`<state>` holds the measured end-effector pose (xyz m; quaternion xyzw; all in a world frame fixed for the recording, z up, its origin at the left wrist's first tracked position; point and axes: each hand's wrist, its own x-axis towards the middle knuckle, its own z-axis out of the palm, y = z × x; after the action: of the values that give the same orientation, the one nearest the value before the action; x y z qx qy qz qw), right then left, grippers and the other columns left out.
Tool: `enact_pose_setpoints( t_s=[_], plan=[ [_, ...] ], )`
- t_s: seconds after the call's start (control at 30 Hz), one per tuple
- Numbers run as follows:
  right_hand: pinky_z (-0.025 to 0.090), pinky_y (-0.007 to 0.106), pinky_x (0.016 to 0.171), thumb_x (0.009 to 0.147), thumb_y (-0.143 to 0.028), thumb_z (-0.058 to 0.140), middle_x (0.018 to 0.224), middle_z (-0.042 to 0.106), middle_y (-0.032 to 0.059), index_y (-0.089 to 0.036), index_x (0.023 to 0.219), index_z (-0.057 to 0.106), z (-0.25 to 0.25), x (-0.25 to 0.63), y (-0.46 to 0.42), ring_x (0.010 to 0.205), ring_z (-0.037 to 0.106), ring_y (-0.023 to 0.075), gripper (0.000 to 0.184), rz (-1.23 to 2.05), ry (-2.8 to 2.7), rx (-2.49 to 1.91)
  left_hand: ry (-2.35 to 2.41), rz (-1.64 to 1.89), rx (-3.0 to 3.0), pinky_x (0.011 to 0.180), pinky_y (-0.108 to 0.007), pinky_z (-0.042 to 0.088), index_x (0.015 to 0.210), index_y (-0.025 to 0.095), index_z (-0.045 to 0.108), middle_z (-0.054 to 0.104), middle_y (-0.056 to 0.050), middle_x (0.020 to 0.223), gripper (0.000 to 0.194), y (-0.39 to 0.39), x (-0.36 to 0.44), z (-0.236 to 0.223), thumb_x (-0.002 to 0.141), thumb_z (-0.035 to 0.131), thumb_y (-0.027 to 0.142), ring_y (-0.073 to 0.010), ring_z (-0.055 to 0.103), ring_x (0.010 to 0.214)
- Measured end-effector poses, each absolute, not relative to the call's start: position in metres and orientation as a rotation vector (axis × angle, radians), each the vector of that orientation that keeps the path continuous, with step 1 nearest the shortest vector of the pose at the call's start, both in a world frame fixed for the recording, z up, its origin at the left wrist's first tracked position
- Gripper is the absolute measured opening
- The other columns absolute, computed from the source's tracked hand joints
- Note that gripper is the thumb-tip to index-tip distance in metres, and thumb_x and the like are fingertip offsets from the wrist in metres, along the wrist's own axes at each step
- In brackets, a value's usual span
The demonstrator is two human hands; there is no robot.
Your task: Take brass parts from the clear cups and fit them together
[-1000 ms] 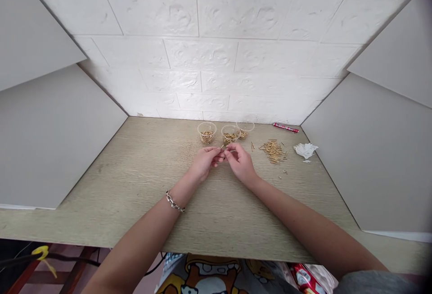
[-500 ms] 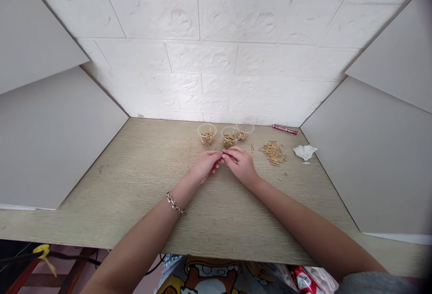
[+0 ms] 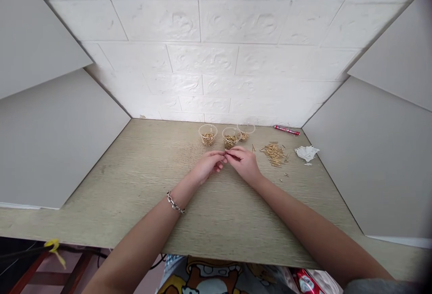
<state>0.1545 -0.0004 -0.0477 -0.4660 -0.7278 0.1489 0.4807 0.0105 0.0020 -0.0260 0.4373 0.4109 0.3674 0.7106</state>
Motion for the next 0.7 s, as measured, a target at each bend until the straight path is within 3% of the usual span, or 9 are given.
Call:
enact_pose_setpoints(
  t_s=[0.2, 0.3, 0.53, 0.7],
  plan=[
    [0.046, 0.03, 0.071, 0.077, -0.023, 0.051, 0.082, 0.063, 0.0039, -0.02, 0.082, 0.066, -0.05, 0.155, 0.002, 0.075, 0.058, 0.0141, 0.016, 0.394, -1.81, -1.133, 0.986, 0.788, 1.065, 0.039, -0.018, 0.026, 0.068, 0.013, 0.055, 0.04, 0.004, 0.052, 0.01, 0.003, 0.009, -0.025, 0.064, 0.051, 0.022, -0.0045, 0.032, 0.04],
    [0.045, 0.029, 0.07, 0.079, -0.023, 0.048, 0.082, 0.062, 0.0038, -0.02, 0.082, 0.065, -0.051, 0.156, 0.004, 0.076, 0.056, 0.0143, 0.017, 0.402, -1.797, -1.147, 1.118, 0.709, 1.278, 0.038, -0.02, 0.022, 0.057, 0.014, 0.053, 0.034, 0.005, 0.045, 0.02, 0.003, 0.007, -0.023, 0.068, 0.051, 0.032, -0.0062, 0.03, 0.038],
    [0.038, 0.026, 0.063, 0.079, -0.022, 0.046, 0.076, 0.057, 0.003, -0.017, 0.075, 0.058, -0.053, 0.164, 0.011, 0.068, 0.05, 0.0133, 0.014, 0.332, -1.916, -1.339, 1.244, 0.561, 1.52, 0.039, -0.022, 0.019, 0.064, 0.016, 0.065, 0.03, 0.005, 0.04, 0.022, -0.001, 0.006, -0.015, 0.067, 0.05, 0.032, -0.0077, 0.027, 0.038],
    [0.035, 0.025, 0.063, 0.08, -0.022, 0.045, 0.076, 0.055, 0.0024, -0.017, 0.075, 0.055, -0.056, 0.166, 0.013, 0.068, 0.049, 0.0128, 0.013, 0.313, -1.97, -1.368, 1.31, 0.67, 1.513, 0.04, -0.022, 0.021, 0.06, 0.016, 0.062, 0.033, 0.004, 0.041, 0.026, 0.0, 0.007, -0.014, 0.07, 0.046, 0.033, -0.0084, 0.03, 0.04]
  ],
)
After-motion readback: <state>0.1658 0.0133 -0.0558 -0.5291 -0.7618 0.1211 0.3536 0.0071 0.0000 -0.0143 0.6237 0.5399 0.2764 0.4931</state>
